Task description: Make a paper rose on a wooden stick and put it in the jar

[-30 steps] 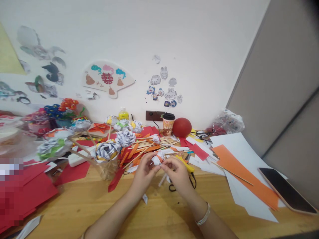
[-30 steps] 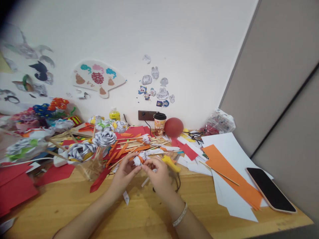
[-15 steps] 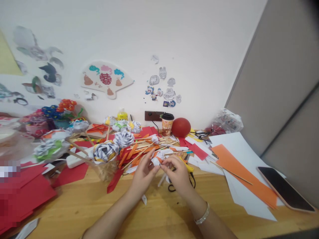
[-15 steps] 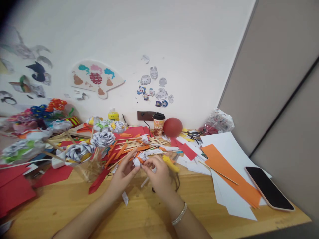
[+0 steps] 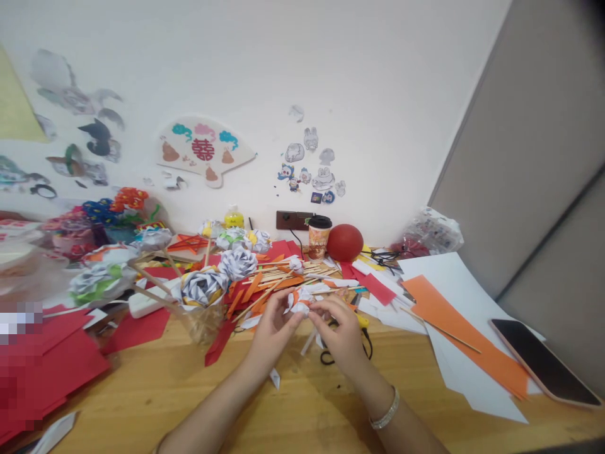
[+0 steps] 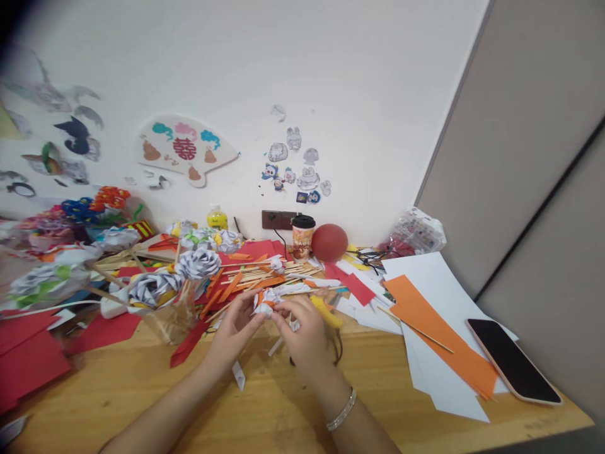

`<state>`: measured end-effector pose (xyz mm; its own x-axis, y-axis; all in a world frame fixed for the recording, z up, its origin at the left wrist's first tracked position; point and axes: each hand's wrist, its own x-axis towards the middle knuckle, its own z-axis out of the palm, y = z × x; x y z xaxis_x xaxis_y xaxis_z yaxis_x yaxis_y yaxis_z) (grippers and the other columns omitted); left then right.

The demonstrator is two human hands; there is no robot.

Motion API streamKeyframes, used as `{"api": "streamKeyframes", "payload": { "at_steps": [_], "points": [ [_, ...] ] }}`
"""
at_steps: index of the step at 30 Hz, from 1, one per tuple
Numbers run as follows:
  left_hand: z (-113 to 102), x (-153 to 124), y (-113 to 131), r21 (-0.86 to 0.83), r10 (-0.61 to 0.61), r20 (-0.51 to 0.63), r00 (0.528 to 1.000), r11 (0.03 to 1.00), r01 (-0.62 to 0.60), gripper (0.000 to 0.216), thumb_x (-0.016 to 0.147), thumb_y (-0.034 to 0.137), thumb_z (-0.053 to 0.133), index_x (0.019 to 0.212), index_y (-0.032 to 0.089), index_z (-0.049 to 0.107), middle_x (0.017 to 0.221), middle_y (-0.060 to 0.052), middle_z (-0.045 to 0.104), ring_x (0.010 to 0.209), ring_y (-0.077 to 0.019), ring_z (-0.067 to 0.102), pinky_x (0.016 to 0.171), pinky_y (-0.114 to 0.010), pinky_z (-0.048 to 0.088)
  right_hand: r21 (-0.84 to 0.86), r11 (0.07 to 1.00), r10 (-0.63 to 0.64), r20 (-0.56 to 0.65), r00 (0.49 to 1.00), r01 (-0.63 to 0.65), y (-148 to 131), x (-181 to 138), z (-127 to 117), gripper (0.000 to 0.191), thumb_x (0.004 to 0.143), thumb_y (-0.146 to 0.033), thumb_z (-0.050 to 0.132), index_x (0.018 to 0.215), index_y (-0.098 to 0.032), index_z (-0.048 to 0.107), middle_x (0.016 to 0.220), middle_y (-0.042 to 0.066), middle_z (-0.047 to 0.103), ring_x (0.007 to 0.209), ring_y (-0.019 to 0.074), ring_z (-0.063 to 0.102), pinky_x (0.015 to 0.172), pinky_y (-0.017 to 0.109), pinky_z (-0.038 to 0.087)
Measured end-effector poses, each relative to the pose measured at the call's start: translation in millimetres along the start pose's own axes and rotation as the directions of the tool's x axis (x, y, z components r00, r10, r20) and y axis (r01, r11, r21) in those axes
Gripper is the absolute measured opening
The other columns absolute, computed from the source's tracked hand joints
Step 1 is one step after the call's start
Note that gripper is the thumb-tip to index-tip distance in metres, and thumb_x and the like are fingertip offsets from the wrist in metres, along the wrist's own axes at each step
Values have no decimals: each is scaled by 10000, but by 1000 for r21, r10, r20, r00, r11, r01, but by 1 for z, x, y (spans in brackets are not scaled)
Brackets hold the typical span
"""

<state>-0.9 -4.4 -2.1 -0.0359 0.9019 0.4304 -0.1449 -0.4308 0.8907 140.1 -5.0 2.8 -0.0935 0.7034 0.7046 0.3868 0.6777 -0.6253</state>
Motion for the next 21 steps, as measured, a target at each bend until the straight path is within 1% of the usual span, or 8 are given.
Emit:
{"api": "streamKeyframes", "payload": {
  "at_steps": [4,9,12,15,21],
  "points": [
    [0,-1,-2,67,0,-2,1000,998,0,337,699,284,615,1002,199,493,972,-47,554,948,-192,530,821,-328,434,-56,998,-29,4,1000,30,-3,-2,2,90,798,-238,540,772,-203,619,745,27,611,696,157,537,624,278,420],
    [-1,-3,-11,168,36,25,999,985,-40,301,726,227,576,1013,197,489,998,-49,535,974,-185,510,855,-324,411,-145,986,-79,25,997,82,-9,-4,3,103,819,-212,510,792,-206,610,742,24,616,722,167,544,655,292,412],
    [-2,-3,-13,189,51,1,999,981,-50,299,737,221,563,1023,205,479,1005,-46,529,977,-186,511,844,-325,420,-179,980,-91,10,996,91,-7,-4,4,106,816,-222,512,778,-209,610,723,23,617,707,170,545,652,296,407],
    [-3,-2,-13,196,50,-17,999,979,-45,296,733,221,561,1018,203,483,987,-44,539,955,-187,527,821,-326,434,-192,977,-93,21,995,96,-5,-4,5,118,817,-215,503,778,-208,614,719,28,617,705,170,545,636,289,409],
    [-3,-2,-10,213,59,-15,998,976,-54,299,734,206,554,1026,204,488,1023,-49,548,982,-190,529,846,-331,426,-277,937,-195,90,977,213,-3,-7,6,161,837,-181,456,831,-206,615,746,42,622,707,177,531,632,302,406]
  ]
}}
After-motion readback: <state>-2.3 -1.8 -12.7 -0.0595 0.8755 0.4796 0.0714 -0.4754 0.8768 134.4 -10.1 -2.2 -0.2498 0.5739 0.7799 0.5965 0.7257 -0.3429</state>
